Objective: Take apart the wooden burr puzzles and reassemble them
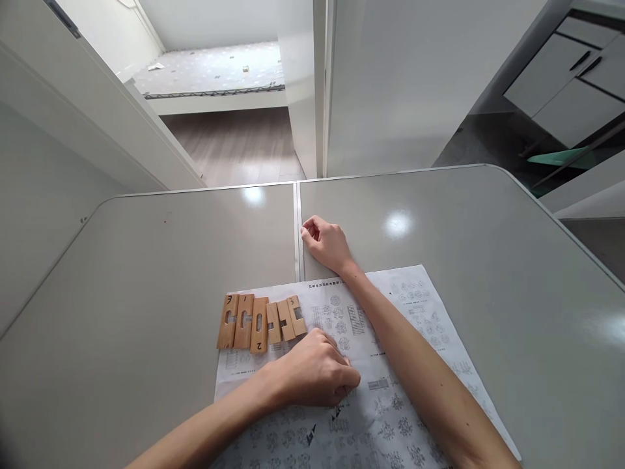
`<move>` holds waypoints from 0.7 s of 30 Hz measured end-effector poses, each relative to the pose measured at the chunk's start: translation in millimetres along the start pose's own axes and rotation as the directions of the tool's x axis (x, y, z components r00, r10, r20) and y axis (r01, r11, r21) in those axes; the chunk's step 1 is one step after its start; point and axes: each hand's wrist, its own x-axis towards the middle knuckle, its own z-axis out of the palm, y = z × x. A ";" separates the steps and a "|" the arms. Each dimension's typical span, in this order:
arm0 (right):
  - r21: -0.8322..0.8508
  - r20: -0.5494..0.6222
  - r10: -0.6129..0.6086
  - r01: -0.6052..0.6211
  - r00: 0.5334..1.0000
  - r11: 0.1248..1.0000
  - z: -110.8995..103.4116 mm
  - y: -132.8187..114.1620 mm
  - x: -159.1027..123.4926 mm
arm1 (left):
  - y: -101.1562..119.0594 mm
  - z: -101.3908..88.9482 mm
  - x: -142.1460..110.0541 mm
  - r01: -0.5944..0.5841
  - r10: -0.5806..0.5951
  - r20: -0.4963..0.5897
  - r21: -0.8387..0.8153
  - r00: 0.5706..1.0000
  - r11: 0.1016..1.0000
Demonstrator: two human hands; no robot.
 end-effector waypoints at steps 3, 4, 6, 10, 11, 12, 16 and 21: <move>-0.024 -0.003 -0.005 0.005 1.000 1.000 -0.3 0.2 0.5 | 0.1 -0.5 0.9 -0.003 0.003 0.007 0.026 1.000 1.000; -0.035 -0.004 -0.007 0.006 1.000 0.999 -0.5 0.4 0.7 | -0.2 -0.5 1.3 -0.006 0.006 0.005 0.028 1.000 1.000; -0.063 -0.002 -0.012 0.012 1.000 0.998 -0.7 0.3 0.9 | -1.3 -0.2 2.0 -0.017 0.017 -0.004 0.023 1.000 1.000; -0.150 0.014 -0.039 0.041 0.999 0.988 0.4 -1.3 0.5 | -4.4 1.7 3.2 -0.038 0.040 -0.045 0.049 0.998 0.998; -0.175 0.022 -0.050 0.053 0.999 0.983 1.0 -1.8 0.3 | -4.7 2.1 3.5 -0.050 0.054 -0.060 0.065 0.997 0.997; -0.200 0.031 -0.060 0.065 0.998 0.978 1.7 -2.3 0.1 | -4.6 2.2 3.8 -0.067 0.074 -0.080 0.081 0.994 0.994; -0.274 0.071 -0.089 0.105 0.994 0.956 3.3 -3.2 0.0 | 0.0 -2.6 3.4 -0.123 0.153 -0.212 0.147 0.965 0.981; -0.313 0.098 -0.103 0.128 0.990 0.941 2.6 -1.7 1.5 | 4.8 -31.7 -9.0 -0.035 0.116 -0.395 0.208 0.911 0.977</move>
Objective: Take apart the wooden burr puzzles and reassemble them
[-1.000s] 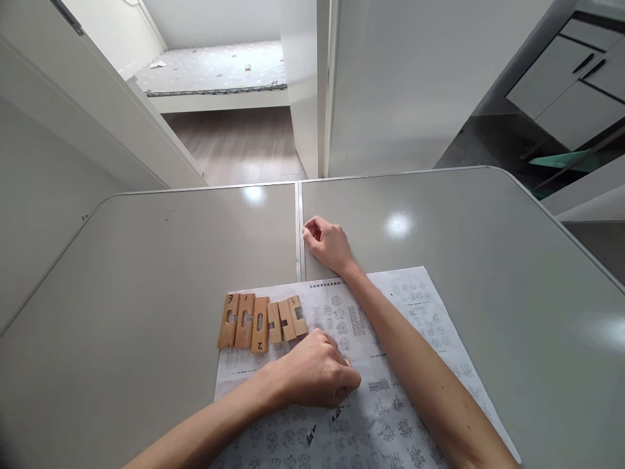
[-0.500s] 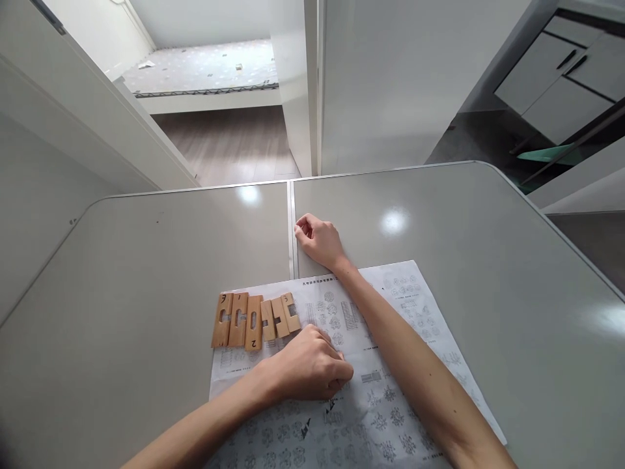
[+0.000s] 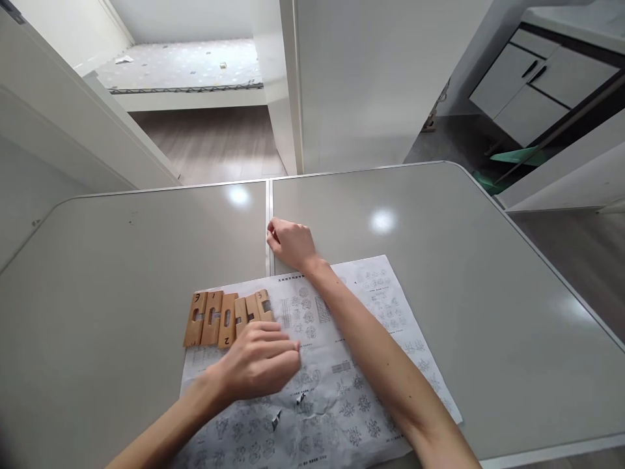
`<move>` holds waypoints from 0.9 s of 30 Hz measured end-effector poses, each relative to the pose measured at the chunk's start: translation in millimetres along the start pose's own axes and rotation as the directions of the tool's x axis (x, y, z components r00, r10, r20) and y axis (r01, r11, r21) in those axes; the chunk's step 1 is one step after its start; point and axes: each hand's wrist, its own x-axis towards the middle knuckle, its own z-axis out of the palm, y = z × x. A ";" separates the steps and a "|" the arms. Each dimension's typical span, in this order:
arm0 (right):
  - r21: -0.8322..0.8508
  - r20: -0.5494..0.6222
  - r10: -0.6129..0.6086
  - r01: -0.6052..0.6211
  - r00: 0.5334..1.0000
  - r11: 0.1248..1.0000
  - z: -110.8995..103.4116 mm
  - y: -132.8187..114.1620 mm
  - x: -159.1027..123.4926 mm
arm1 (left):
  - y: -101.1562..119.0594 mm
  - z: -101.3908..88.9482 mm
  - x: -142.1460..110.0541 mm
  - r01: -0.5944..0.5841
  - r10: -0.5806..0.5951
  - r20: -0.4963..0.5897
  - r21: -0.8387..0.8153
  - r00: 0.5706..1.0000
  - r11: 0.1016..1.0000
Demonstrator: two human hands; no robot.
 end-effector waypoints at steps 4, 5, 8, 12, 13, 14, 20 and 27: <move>-0.005 0.002 -0.009 0.009 1.000 1.000 -0.1 1.9 1.4 | -14.0 -40.7 -11.2 0.236 -0.216 -0.182 0.091 0.959 0.968; -0.005 0.003 -0.010 0.010 1.000 1.000 -0.2 2.2 1.8 | -18.7 -50.2 -16.6 0.296 -0.266 -0.217 0.120 0.939 0.948; -0.001 0.007 -0.011 0.011 1.000 1.000 -0.7 2.9 2.8 | -32.7 -72.1 -37.9 0.461 -0.408 -0.237 0.246 0.881 0.852; 0.007 0.013 -0.010 0.010 1.000 1.000 -1.8 3.2 3.7 | -46.5 -85.8 -68.1 0.570 -0.571 -0.098 0.316 0.815 0.759; 0.009 0.014 -0.011 0.010 1.000 1.000 -2.0 3.2 3.8 | -49.2 -87.5 -74.2 0.572 -0.591 -0.050 0.328 0.805 0.752; 0.011 0.016 -0.011 0.011 1.000 1.000 -2.2 3.2 3.9 | -51.6 -89.0 -79.4 0.559 -0.590 -0.012 0.334 0.808 0.759; 0.015 0.016 -0.009 0.009 1.000 1.000 -2.2 3.9 4.1 | -61.7 -98.0 -94.8 0.533 -0.579 0.132 0.268 0.805 0.802; 0.021 0.018 -0.008 0.008 1.000 1.000 -1.6 5.1 4.9 | -63.4 -98.3 -99.8 0.562 -0.595 0.124 0.224 0.794 0.796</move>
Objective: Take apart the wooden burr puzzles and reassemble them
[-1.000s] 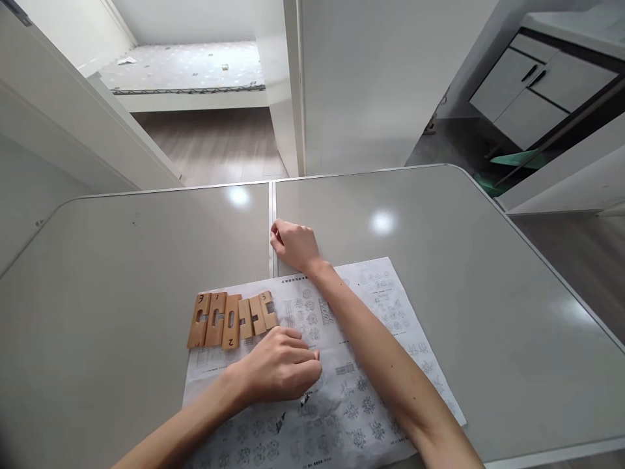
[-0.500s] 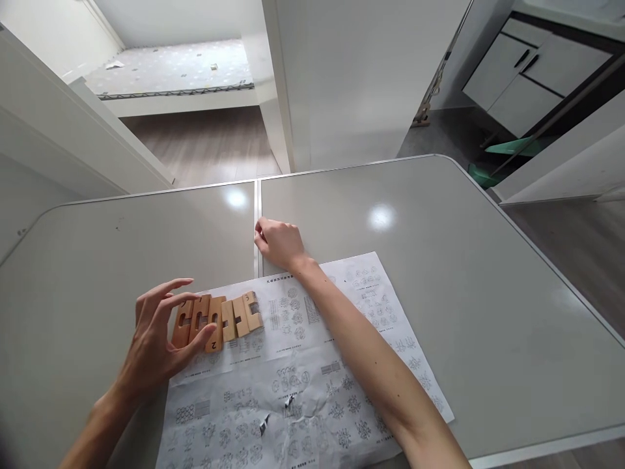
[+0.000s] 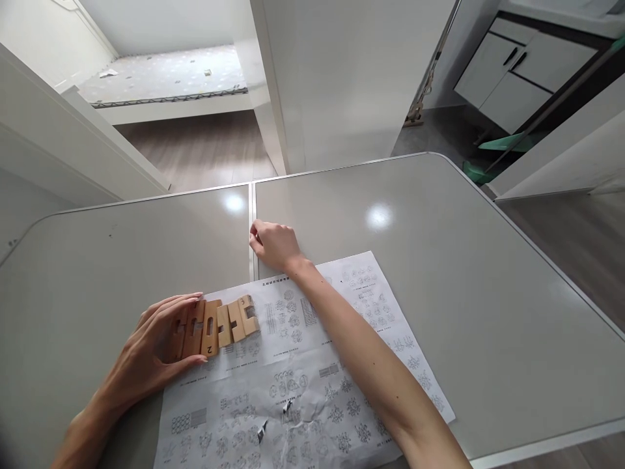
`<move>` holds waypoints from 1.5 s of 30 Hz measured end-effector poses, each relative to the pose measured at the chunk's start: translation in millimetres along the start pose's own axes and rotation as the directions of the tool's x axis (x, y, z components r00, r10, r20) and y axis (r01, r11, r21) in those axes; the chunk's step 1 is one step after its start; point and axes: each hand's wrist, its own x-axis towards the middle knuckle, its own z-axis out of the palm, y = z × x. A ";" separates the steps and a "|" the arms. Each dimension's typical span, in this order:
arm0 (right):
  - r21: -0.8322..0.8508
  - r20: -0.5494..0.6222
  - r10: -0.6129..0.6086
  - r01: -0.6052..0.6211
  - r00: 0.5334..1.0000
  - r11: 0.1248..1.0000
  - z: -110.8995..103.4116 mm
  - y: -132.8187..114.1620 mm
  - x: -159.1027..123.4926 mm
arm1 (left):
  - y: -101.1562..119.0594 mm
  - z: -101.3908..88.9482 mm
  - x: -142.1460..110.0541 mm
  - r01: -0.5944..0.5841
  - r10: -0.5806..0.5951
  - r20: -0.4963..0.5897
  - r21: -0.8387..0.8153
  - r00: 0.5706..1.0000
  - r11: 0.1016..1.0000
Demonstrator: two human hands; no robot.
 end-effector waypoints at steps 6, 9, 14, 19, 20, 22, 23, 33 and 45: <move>0.007 -0.003 0.005 -0.005 1.000 1.000 -0.1 -0.3 0.1 | -0.8 1.6 0.4 -0.041 0.041 -0.019 0.014 0.999 0.999; 0.009 -0.006 0.007 -0.007 1.000 1.000 0.6 0.0 0.3 | -1.1 1.5 -0.1 -0.043 0.043 -0.009 0.023 0.999 0.999; 0.015 -0.012 0.012 -0.012 1.000 1.000 1.2 -0.4 0.0 | -1.9 2.7 -0.9 -0.019 0.020 -0.019 0.033 1.000 0.999; 0.028 -0.010 0.020 -0.020 1.000 0.999 -0.9 -3.1 -0.7 | -1.4 3.2 -1.7 -0.009 0.010 -0.018 0.038 1.000 0.999; 0.032 -0.010 0.021 -0.021 1.000 0.999 -1.3 -3.5 -0.8 | -0.7 3.3 -1.7 -0.008 0.008 -0.010 0.041 1.000 0.999; 0.041 -0.011 0.025 -0.025 1.000 0.999 -1.6 -4.0 -1.0 | 1.3 3.7 -1.5 -0.004 0.004 0.010 0.052 1.000 0.999; 0.047 -0.012 0.027 -0.027 1.000 0.999 -1.5 -4.1 -1.1 | 2.5 4.1 -1.2 0.000 -0.001 0.021 0.061 1.000 0.998; 0.195 -0.047 0.076 -0.066 0.996 0.979 -0.8 -1.1 -0.1 | 8.5 9.1 -0.1 0.027 -0.027 0.002 0.107 1.000 0.994; 0.439 -0.076 0.148 -0.101 0.986 0.893 -5.0 7.2 3.7 | 10.7 9.2 0.5 -0.011 0.021 -0.065 0.137 0.998 0.990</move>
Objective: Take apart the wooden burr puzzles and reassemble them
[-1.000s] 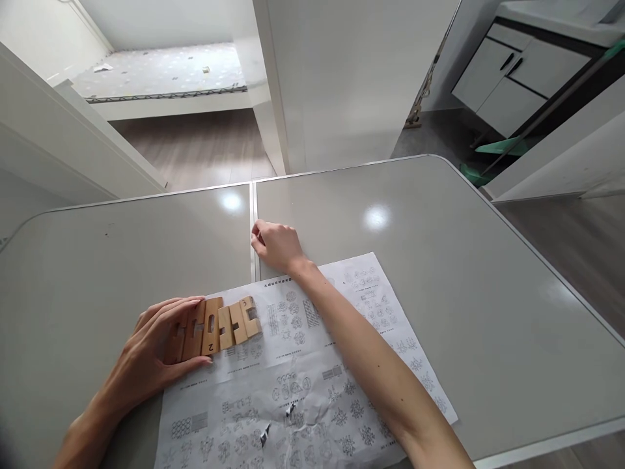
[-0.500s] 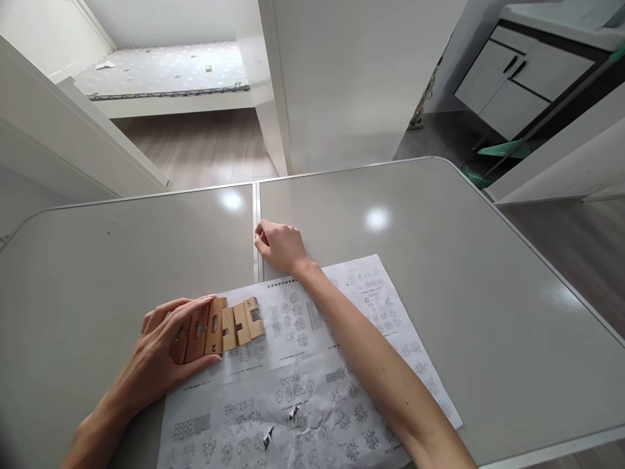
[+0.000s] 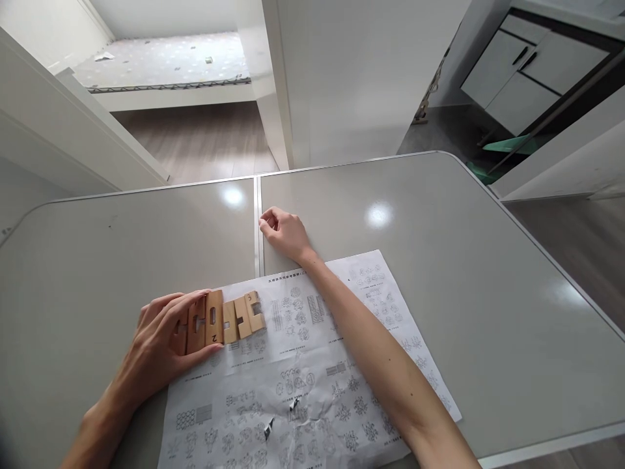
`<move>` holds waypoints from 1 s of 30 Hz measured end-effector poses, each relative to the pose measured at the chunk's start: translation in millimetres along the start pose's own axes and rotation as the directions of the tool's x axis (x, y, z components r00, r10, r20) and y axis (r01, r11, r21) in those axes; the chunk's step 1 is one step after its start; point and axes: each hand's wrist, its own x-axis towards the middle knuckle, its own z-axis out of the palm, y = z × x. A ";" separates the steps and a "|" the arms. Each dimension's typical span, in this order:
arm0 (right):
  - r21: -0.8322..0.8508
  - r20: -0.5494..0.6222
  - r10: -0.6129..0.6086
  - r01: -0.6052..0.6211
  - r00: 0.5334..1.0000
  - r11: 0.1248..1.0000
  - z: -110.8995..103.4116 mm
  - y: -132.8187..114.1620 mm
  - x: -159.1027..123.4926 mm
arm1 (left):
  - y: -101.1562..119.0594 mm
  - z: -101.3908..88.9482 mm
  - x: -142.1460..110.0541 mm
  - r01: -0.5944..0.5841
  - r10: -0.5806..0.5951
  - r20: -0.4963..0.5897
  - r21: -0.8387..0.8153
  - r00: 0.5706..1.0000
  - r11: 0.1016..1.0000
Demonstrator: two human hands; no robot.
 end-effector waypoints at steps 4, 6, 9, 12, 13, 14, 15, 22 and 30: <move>0.021 -0.003 -0.001 0.001 1.000 1.000 -0.8 -0.8 -0.4 | -0.2 1.5 0.1 0.010 -0.010 -0.010 0.013 1.000 1.000; 0.027 -0.004 -0.002 0.002 1.000 1.000 -1.1 -1.4 -0.4 | 0.0 1.8 -0.2 0.020 -0.020 -0.006 0.012 1.000 1.000; 0.033 -0.004 -0.002 0.002 1.000 0.999 -1.1 -1.9 -0.4 | 0.0 1.8 -1.3 0.031 -0.031 -0.004 0.003 1.000 1.000; 0.033 -0.003 0.001 -0.001 1.000 0.999 -0.8 -2.0 -0.7 | -0.5 1.5 -2.2 0.033 -0.033 -0.002 -0.004 0.999 0.999; 0.032 -0.002 0.002 -0.002 1.000 0.999 -0.8 -2.0 -0.9 | -0.7 1.4 -2.3 0.027 -0.027 -0.004 -0.005 1.000 1.000; 0.031 -0.001 0.002 -0.002 1.000 1.000 -0.7 -2.0 -1.0 | -0.8 1.2 -2.3 0.018 -0.018 -0.010 -0.005 1.000 1.000; 0.029 0.000 0.003 -0.003 1.000 1.000 -0.7 -2.1 -1.2 | -0.8 1.0 -2.1 0.007 -0.007 -0.017 -0.003 1.000 1.000; 0.021 0.003 0.004 -0.005 1.000 1.000 -1.2 -3.1 -1.3 | 1.5 -2.0 0.4 -0.042 0.044 -0.050 0.040 0.998 0.998; 0.005 0.011 0.007 -0.007 1.000 1.000 -0.8 -2.8 -1.4 | 2.6 -1.1 2.4 -0.006 0.006 -0.025 0.009 1.000 1.000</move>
